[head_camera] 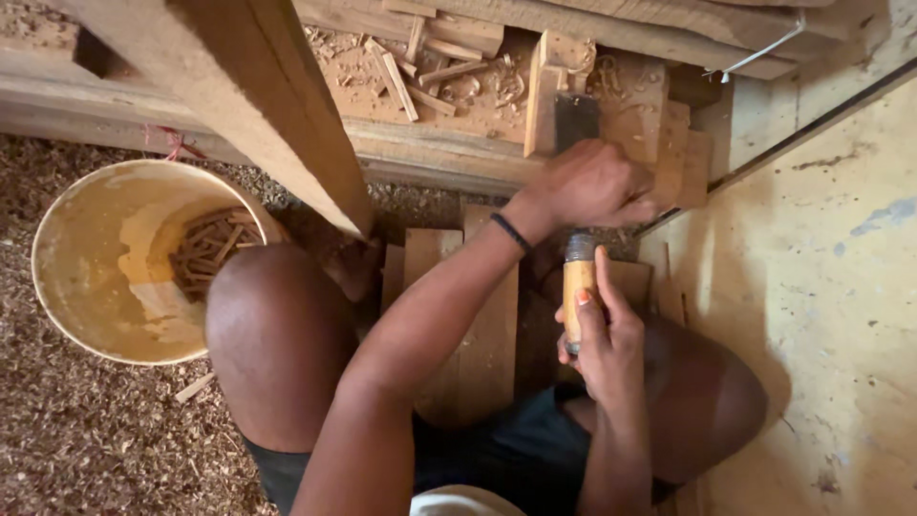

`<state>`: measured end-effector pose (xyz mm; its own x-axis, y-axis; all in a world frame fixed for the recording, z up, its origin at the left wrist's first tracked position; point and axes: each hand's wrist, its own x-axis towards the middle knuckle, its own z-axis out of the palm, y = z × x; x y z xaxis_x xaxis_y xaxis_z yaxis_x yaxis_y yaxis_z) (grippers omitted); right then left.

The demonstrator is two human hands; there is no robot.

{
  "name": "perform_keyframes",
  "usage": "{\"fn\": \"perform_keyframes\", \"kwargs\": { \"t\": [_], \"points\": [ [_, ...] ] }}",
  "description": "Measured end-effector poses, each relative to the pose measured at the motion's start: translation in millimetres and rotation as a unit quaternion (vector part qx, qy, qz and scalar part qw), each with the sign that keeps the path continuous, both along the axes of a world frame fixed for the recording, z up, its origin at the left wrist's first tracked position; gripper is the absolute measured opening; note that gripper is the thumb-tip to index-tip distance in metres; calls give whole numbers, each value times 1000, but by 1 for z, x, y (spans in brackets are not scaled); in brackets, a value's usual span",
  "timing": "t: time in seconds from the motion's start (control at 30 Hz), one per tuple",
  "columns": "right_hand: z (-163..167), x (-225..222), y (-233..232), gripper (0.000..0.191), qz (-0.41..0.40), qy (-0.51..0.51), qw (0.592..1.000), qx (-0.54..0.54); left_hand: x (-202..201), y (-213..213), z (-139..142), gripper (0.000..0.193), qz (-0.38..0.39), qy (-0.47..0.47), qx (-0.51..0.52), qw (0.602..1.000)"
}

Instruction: The person uses a chisel to carve and shape a piece of wood while sitting on the floor.

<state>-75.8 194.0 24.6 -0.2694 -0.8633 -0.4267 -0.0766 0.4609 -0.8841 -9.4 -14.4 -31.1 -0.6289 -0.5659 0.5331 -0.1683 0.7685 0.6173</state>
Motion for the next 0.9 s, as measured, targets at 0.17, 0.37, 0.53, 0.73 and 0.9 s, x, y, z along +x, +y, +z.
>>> {"fn": "perform_keyframes", "kwargs": {
  "t": [0.17,0.37,0.53,0.73,0.9],
  "points": [
    [-1,1,-9,59,4,-29,1000,-11,1,-11,-2,43,3,-65,6,998],
    [-8,0,-19,62,13,-27,999,-18,2,-19,5,39,0,-59,-15,998],
    [-21,4,-24,62,2,-64,996,-56,12,-21,14,36,0,-38,-39,999],
    [-35,-3,-33,58,-22,-134,985,-109,20,-7,14,24,70,3,-128,989],
    [-43,-16,-33,57,-49,-192,965,-171,50,2,11,20,119,60,-171,976]
  ]
}}
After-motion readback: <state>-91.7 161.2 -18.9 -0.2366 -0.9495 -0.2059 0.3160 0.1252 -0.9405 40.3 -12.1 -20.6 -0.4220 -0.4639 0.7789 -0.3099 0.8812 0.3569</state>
